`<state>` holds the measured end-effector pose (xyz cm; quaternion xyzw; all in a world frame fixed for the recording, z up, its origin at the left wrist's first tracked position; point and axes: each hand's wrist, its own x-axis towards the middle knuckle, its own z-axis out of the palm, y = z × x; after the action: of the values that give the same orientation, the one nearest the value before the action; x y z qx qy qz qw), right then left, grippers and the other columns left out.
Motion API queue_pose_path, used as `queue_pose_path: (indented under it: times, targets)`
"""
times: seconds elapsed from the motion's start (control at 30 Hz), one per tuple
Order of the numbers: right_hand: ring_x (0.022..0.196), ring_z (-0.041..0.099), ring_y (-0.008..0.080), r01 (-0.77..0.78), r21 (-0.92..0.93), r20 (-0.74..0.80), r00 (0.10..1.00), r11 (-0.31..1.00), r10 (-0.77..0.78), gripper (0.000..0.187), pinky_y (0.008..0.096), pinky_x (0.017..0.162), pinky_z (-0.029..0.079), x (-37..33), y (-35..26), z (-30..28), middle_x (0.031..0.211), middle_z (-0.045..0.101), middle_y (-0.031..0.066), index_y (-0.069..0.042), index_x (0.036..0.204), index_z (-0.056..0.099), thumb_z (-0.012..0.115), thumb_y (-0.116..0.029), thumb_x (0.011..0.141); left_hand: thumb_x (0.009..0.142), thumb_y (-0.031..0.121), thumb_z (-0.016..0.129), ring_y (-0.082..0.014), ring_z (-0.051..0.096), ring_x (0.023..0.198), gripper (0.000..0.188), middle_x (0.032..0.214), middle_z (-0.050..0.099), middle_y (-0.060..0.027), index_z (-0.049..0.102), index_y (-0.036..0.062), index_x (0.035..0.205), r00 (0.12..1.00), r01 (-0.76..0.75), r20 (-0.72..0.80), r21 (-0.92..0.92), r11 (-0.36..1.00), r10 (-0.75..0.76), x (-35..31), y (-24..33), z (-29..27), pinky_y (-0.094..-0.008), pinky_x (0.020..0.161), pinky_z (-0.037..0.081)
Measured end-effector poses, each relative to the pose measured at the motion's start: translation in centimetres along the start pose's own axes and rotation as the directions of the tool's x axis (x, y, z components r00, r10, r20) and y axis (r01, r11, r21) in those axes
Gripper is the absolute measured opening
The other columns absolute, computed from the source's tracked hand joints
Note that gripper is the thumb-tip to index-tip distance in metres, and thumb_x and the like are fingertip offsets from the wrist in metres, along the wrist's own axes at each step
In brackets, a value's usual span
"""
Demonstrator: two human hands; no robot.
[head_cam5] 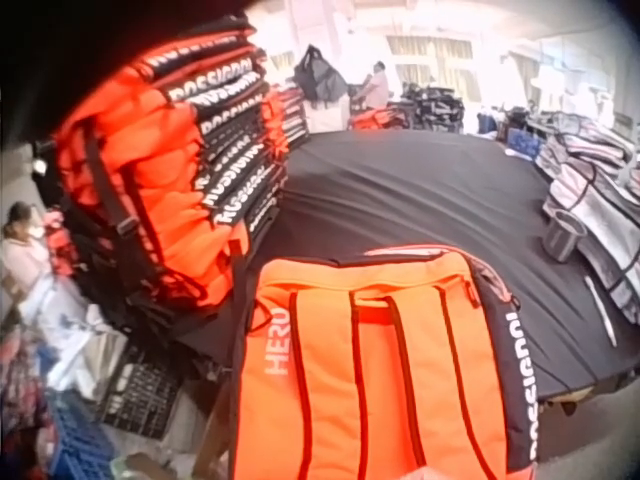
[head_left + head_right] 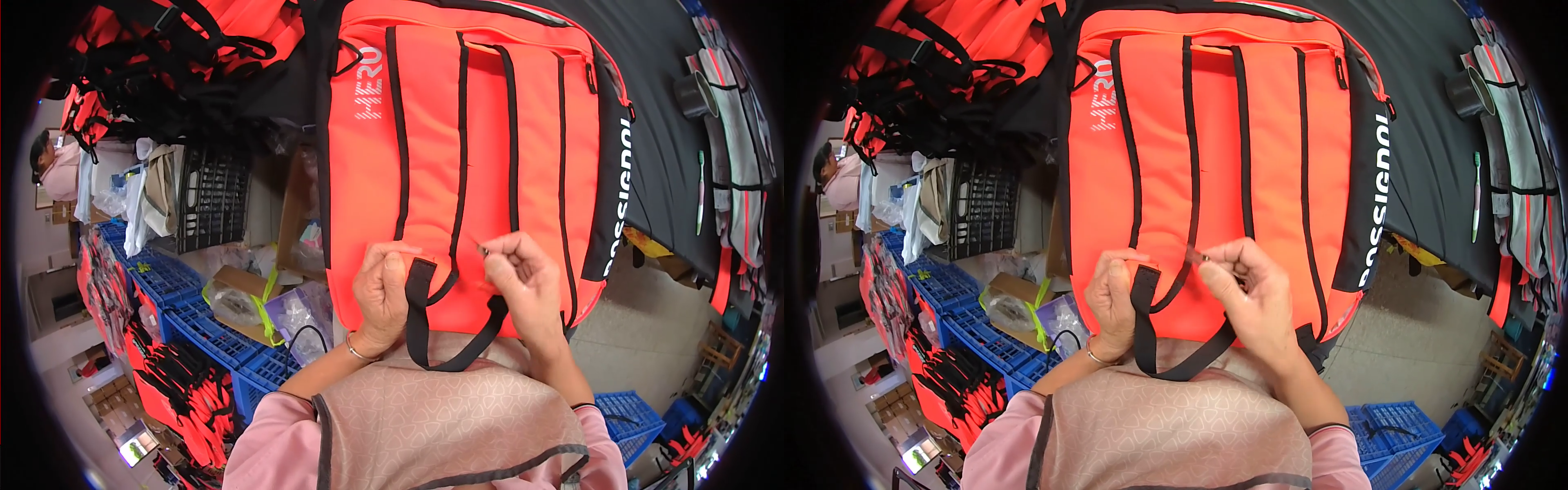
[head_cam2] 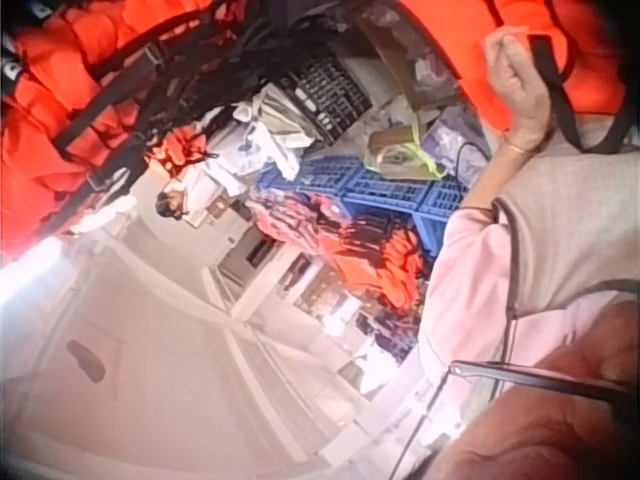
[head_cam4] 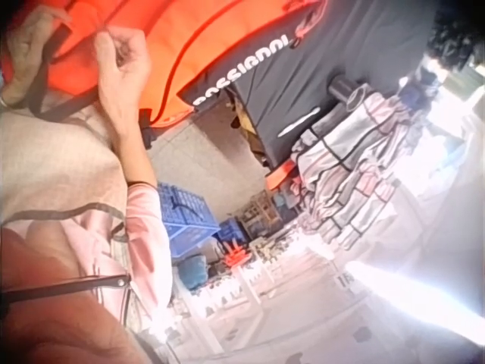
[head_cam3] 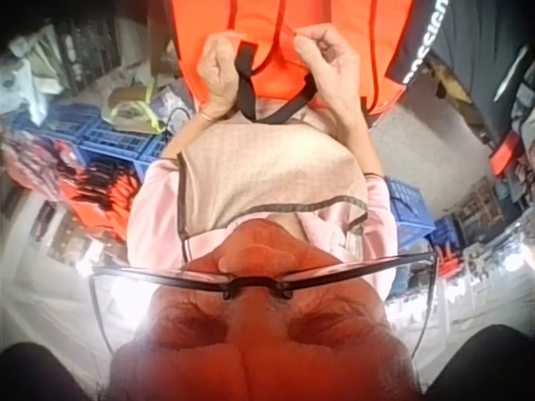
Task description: Cleaning and lubricating zippers on backpacks and storage bags using a small brush and liquid.
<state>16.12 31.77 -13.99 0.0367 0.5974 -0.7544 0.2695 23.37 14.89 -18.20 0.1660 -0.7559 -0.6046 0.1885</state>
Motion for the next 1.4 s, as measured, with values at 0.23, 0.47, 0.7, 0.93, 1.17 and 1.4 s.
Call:
queue_pose_path:
  times: [0.23,0.47,0.7,0.93,1.17,1.4]
  targets:
    - [0.059,0.059,0.0244,0.481,-0.787,0.246,0.818,0.385,-0.519,0.024,0.0344,0.052,0.046,-0.6,-1.1,0.7,0.069,0.060,0.0077,-0.002,0.085,0.065,0.081,-0.016,0.074,0.100,0.010,0.046,-0.0194,0.059,0.078,0.033,0.091,0.067,-0.0149,0.059,-0.0061,0.075,0.998,-0.068,0.010,0.042,0.997,0.068,0.2,-0.1,0.0,-0.0303,0.071,0.046]
    - [0.060,0.058,0.0226,0.524,-0.806,0.299,0.762,0.276,-0.575,0.021,0.0344,0.051,0.045,-0.3,0.0,0.7,0.067,0.058,0.0063,-0.004,0.080,0.064,0.080,-0.015,0.074,0.100,0.010,0.046,-0.0195,0.059,0.078,0.033,0.089,0.067,-0.0145,0.059,-0.0059,0.075,0.998,-0.058,0.028,0.027,0.998,0.057,0.3,-0.1,0.0,-0.0301,0.070,0.046]
    - [0.059,0.057,0.0252,0.513,-0.803,0.290,0.782,0.305,-0.552,0.018,0.0358,0.051,0.045,0.7,1.3,0.0,0.066,0.058,0.0074,-0.003,0.077,0.064,0.079,-0.013,0.075,0.100,0.010,0.046,-0.0190,0.059,0.077,0.033,0.089,0.067,-0.0138,0.058,-0.0058,0.073,0.999,-0.036,0.019,0.001,0.999,0.036,0.4,0.0,0.0,-0.0301,0.070,0.046]
    - [0.076,0.059,0.0093,0.211,-0.460,0.018,0.973,0.863,-0.228,0.030,0.0271,0.069,0.050,0.6,-1.0,0.8,0.082,0.062,0.0054,0.001,0.107,0.061,0.076,-0.010,0.084,0.100,0.011,0.045,-0.0196,0.059,0.080,0.034,0.089,0.067,-0.0138,0.062,-0.0046,0.076,0.999,-0.023,0.033,0.009,1.000,0.023,0.5,0.2,-0.1,-0.0303,0.072,0.046]
    - [0.069,0.053,0.0112,0.123,-0.449,0.185,0.982,0.885,-0.042,0.013,0.0276,0.061,0.044,2.1,-0.1,1.6,0.081,0.055,0.0048,0.002,0.089,0.068,0.074,-0.008,0.085,0.100,0.013,0.046,-0.0207,0.060,0.083,0.032,0.092,0.067,-0.0136,0.066,-0.0042,0.081,0.997,-0.062,0.049,0.000,0.998,0.062,0.6,0.0,-0.1,-0.0306,0.075,0.047]
    - [0.069,0.051,0.0131,0.445,-0.629,0.344,0.895,0.637,-0.285,0.015,0.0303,0.062,0.043,2.3,1.2,1.1,0.079,0.052,0.0045,0.002,0.094,0.056,0.068,-0.004,0.087,0.101,0.015,0.047,-0.0208,0.059,0.083,0.034,0.092,0.067,-0.0143,0.064,-0.0046,0.079,0.996,-0.053,0.071,0.025,0.998,0.051,0.4,-0.1,-0.2,-0.0306,0.075,0.046]
